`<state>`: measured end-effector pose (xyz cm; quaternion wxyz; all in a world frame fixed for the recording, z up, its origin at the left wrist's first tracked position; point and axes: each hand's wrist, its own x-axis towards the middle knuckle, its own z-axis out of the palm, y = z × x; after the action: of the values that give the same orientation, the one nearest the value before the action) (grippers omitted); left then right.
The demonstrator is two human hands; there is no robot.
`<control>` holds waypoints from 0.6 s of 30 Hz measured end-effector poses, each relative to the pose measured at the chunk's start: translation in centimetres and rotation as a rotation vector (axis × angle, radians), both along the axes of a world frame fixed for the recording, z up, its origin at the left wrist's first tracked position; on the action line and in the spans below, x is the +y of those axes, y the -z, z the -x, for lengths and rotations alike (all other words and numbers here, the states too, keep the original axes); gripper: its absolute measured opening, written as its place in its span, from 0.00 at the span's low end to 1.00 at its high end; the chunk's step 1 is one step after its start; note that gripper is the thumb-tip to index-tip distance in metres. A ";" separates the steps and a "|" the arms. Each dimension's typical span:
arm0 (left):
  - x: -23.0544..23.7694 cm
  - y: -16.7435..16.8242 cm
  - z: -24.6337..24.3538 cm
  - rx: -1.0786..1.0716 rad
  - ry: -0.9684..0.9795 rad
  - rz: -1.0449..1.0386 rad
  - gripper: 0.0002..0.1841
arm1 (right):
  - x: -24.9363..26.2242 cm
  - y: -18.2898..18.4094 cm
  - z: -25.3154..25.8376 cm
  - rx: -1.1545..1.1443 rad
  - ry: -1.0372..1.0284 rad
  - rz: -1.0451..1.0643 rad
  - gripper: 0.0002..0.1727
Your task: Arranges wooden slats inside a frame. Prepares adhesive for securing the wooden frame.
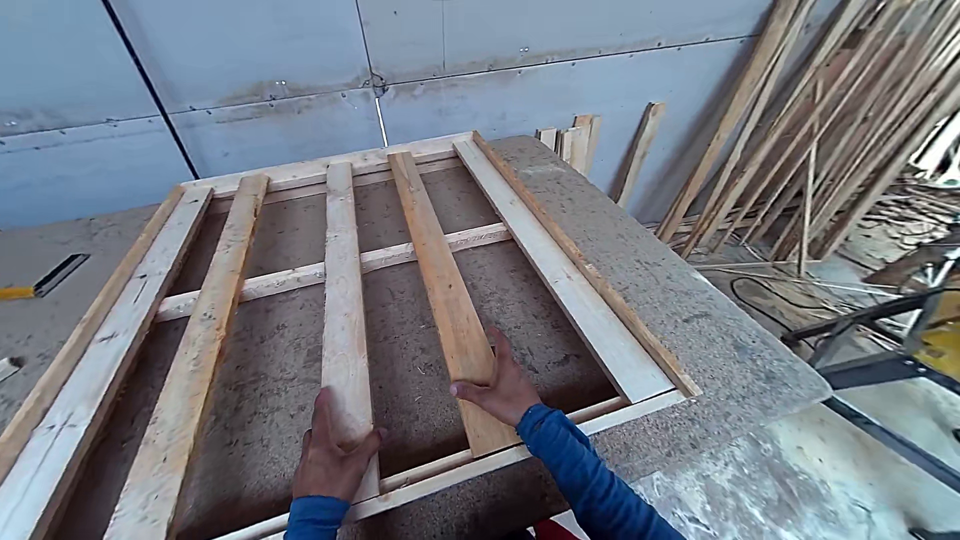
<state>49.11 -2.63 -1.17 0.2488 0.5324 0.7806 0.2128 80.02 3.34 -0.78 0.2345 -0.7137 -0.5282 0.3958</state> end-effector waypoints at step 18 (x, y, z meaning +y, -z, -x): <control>2.5 -2.0 0.4 0.120 -0.058 0.133 0.66 | -1.5 0.1 0.4 -0.026 -0.011 -0.066 0.83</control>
<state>48.74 -0.09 0.86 0.2300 0.5039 0.8215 0.1353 79.58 1.83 -0.89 0.2487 -0.7077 -0.5479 0.3701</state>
